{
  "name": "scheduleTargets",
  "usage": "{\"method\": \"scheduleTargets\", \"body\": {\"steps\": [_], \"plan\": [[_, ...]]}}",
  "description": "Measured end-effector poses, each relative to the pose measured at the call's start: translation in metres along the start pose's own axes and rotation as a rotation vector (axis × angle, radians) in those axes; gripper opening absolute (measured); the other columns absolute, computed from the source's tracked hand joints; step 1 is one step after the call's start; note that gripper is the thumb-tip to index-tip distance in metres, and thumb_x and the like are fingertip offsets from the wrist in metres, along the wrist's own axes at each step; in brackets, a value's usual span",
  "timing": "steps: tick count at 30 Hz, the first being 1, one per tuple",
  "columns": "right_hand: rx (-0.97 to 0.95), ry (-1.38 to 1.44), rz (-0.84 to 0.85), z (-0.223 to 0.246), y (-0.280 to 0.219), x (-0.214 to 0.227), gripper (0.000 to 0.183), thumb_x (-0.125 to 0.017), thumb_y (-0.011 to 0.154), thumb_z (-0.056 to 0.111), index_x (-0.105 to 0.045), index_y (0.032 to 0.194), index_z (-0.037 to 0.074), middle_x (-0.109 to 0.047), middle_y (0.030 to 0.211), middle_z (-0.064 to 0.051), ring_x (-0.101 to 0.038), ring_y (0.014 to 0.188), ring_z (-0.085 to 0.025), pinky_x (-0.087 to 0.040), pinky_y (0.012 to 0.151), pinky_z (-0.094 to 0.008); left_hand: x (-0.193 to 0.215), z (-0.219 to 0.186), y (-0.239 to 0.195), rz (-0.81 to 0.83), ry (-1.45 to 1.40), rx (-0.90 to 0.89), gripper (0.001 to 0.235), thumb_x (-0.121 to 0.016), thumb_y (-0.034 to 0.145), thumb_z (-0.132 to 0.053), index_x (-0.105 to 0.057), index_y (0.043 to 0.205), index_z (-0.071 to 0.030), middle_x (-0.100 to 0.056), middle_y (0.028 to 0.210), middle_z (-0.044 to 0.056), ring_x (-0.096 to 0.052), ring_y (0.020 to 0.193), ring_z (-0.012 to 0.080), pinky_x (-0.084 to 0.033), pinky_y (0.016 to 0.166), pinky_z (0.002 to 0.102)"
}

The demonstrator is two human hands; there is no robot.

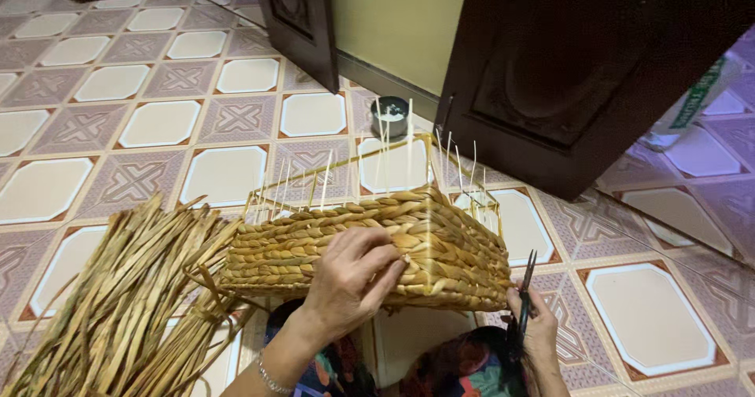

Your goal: The person uses shears to trim protruding dried palm leaves from the edges of a woven basket. They rotate the basket to access different sides and cut the excess material flush with the rim.

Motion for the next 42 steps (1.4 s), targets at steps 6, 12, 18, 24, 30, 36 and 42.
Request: {"method": "scheduleTargets", "body": {"steps": [6,12,18,24,30,36,42], "plan": [[-0.063,0.005,-0.102,-0.046,0.03,0.027,0.04,-0.076,0.087,0.023,-0.066,0.12,0.002,-0.07,0.094,-0.003,-0.064,0.071,-0.013,-0.055,0.056,-0.033,-0.054,0.016,0.024,0.159,-0.301,-0.084,0.027,-0.074,0.092,-0.018,-0.069,0.115,-0.005,-0.064,0.125,0.015,-0.058,0.12,0.0285,-0.048,0.105,0.044],[-0.114,-0.156,-0.192,-0.107,0.07,0.054,0.038,-0.074,0.097,0.027,-0.074,0.118,-0.005,-0.069,0.097,-0.014,-0.058,0.076,-0.017,-0.046,0.066,-0.032,-0.12,0.012,0.039,0.143,-0.301,-0.098,0.038,-0.075,0.089,-0.02,-0.064,0.12,-0.003,-0.063,0.128,0.013,-0.057,0.122,0.0311,-0.046,0.103,0.043],[0.029,0.055,-0.159,-0.089,0.065,0.07,0.039,-0.067,0.096,0.021,-0.065,0.128,-0.001,-0.073,0.115,-0.008,-0.067,0.095,-0.013,-0.052,0.078,-0.025,-0.209,0.008,0.043,0.27,-0.043,-0.228,0.031,-0.074,0.088,-0.022,-0.066,0.114,-0.007,-0.064,0.121,0.01,-0.059,0.112,0.0303,-0.045,0.09,0.045],[-0.238,0.177,-0.059,-0.033,0.018,0.095,0.052,-0.066,0.093,0.024,-0.056,0.14,0.006,-0.073,0.113,-0.011,-0.067,0.086,-0.025,-0.055,0.068,-0.043,-0.245,0.009,0.035,0.296,0.042,-0.241,0.023,-0.074,0.086,-0.021,-0.068,0.106,-0.01,-0.065,0.115,0.008,-0.059,0.106,0.0283,-0.044,0.086,0.045],[0.168,-0.357,0.03,-0.006,0.002,0.127,0.073,-0.077,0.086,0.035,-0.05,0.151,0.013,-0.07,0.112,-0.009,-0.066,0.099,-0.02,-0.055,0.088,-0.04,-0.268,0.005,0.056,0.343,-0.031,-0.273,0.02,-0.076,0.085,-0.025,-0.071,0.097,-0.01,-0.065,0.102,0.009,-0.058,0.099,0.0285,-0.044,0.084,0.047],[0.46,-0.916,0.038,0.068,-0.014,0.146,0.082,-0.079,0.075,0.054,-0.055,0.145,0.016,-0.068,0.096,-0.003,-0.064,0.084,-0.017,-0.053,0.077,-0.042,-0.31,-0.031,0.08,0.468,-0.109,-0.293,0.014,-0.078,0.087,-0.018,-0.073,0.092,-0.007,-0.063,0.093,0.011,-0.058,0.097,0.0287,-0.048,0.085,0.046],[0.705,-1.208,0.098,0.11,-0.019,0.14,0.084,-0.079,0.07,0.061,-0.059,0.138,0.016,-0.064,0.085,-0.004,-0.059,0.079,-0.021,-0.045,0.071,-0.041,-0.326,-0.029,0.116,0.856,-0.022,-0.135,0.004,-0.073,0.086,-0.008,-0.074,0.09,-0.008,-0.069,0.091,0.006,-0.067,0.091,0.0216,-0.052,0.092,0.042]]}}
Point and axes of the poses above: each hand's wrist, its own y-axis towards the middle knuckle, its own x-axis out of the back of the hand, z = x × y, the point moved 1 cm from there along y, towards the middle knuckle
